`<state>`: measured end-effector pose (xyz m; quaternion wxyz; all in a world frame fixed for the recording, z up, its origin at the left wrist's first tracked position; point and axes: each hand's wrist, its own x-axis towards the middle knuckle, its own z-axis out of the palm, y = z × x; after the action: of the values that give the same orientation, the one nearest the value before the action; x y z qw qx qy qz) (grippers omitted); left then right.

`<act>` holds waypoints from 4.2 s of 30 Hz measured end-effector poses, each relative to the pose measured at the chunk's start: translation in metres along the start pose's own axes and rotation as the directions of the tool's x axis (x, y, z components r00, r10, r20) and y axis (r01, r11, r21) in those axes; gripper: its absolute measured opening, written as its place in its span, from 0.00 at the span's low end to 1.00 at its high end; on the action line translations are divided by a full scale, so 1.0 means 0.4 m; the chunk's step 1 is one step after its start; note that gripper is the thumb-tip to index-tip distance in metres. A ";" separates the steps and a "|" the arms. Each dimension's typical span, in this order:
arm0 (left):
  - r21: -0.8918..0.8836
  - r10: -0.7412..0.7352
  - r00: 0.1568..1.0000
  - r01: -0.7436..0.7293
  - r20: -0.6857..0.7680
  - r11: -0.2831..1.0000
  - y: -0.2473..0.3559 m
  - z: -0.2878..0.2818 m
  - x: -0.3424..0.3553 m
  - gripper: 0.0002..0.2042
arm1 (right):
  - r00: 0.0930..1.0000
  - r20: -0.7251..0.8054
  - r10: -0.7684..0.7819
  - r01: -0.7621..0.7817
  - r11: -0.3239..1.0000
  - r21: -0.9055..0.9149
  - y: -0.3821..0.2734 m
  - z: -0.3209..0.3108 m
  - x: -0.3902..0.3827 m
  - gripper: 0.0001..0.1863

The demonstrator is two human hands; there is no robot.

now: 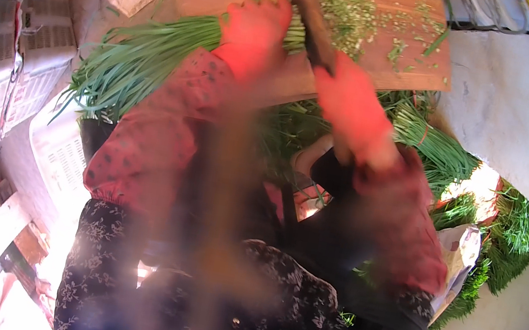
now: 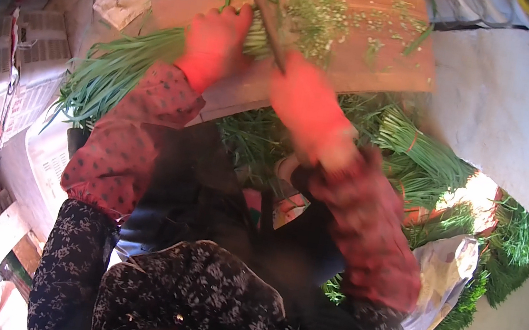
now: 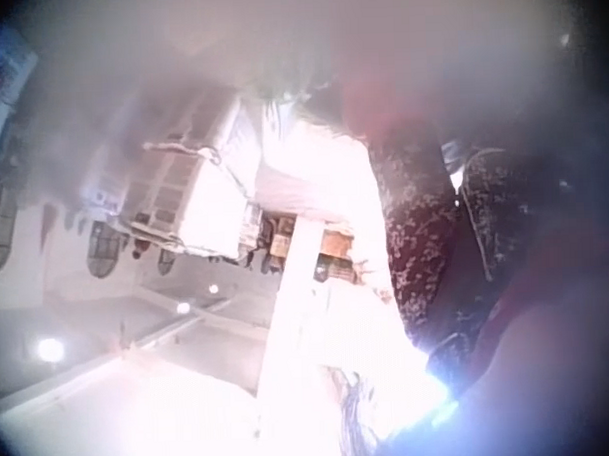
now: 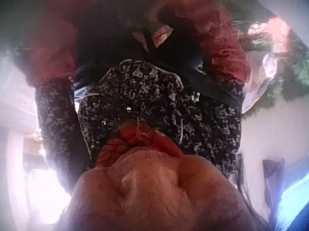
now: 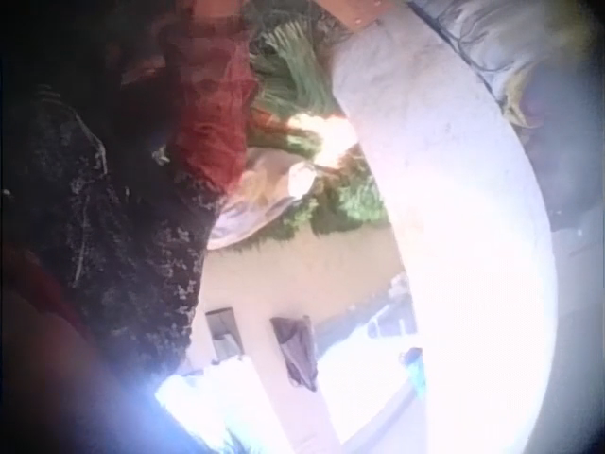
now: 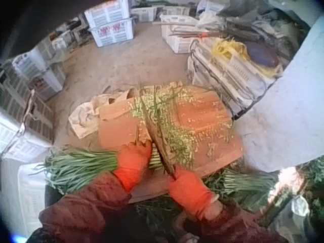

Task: The person bundles long green vegetables by hand, secures them with a red tie, and trims the root ends using a cleaver on a wooden board.

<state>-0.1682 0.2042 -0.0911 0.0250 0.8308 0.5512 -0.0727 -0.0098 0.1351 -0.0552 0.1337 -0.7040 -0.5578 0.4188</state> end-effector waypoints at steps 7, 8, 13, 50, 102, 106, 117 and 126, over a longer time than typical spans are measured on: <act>-0.023 0.013 0.996 -0.011 0.087 1.000 0.003 -0.023 0.023 0.42 | 0.989 -0.057 -0.133 0.133 0.991 -0.004 -0.086 0.004 0.222 0.16; -0.015 0.007 0.998 -0.006 0.070 1.000 -0.005 -0.042 0.018 0.42 | 0.991 -0.081 -0.106 0.117 0.983 0.140 -0.044 -0.002 0.220 0.17; -0.333 0.160 0.982 -0.184 -0.097 0.925 -0.174 -0.049 -0.077 0.59 | 0.970 -0.141 0.196 -0.125 0.906 0.404 0.194 -0.037 0.164 0.25; 0.007 -0.120 0.878 0.140 -0.464 0.990 -0.251 -0.332 -1.175 0.29 | -0.036 0.917 -0.398 -0.419 0.839 0.348 -0.472 0.424 -0.432 0.33; -0.650 -0.754 0.257 0.706 0.605 -0.281 -0.634 0.773 -1.679 0.42 | 0.488 0.633 -0.601 0.816 0.571 -0.087 -0.630 0.711 -0.415 0.27; -0.651 -0.641 0.401 0.730 0.655 -0.208 -0.633 0.617 -1.579 0.41 | 0.572 0.583 -0.577 0.740 0.669 -0.063 -0.602 0.703 -0.394 0.26; -0.656 -0.607 0.485 0.750 0.630 -0.081 -0.693 0.862 -1.590 0.31 | 0.538 0.570 -0.621 0.773 0.633 -0.040 -0.608 0.707 -0.378 0.25; -0.209 -0.847 0.300 0.951 0.438 0.229 -0.741 0.578 -1.279 0.28 | 0.415 0.498 -0.761 0.831 0.540 0.132 -0.568 0.693 -0.365 0.24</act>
<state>-0.6577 -0.1746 -0.2324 0.2258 0.3104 0.9223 -0.0451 -0.3714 0.0044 -0.0122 0.1192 -0.2263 -0.8649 0.4318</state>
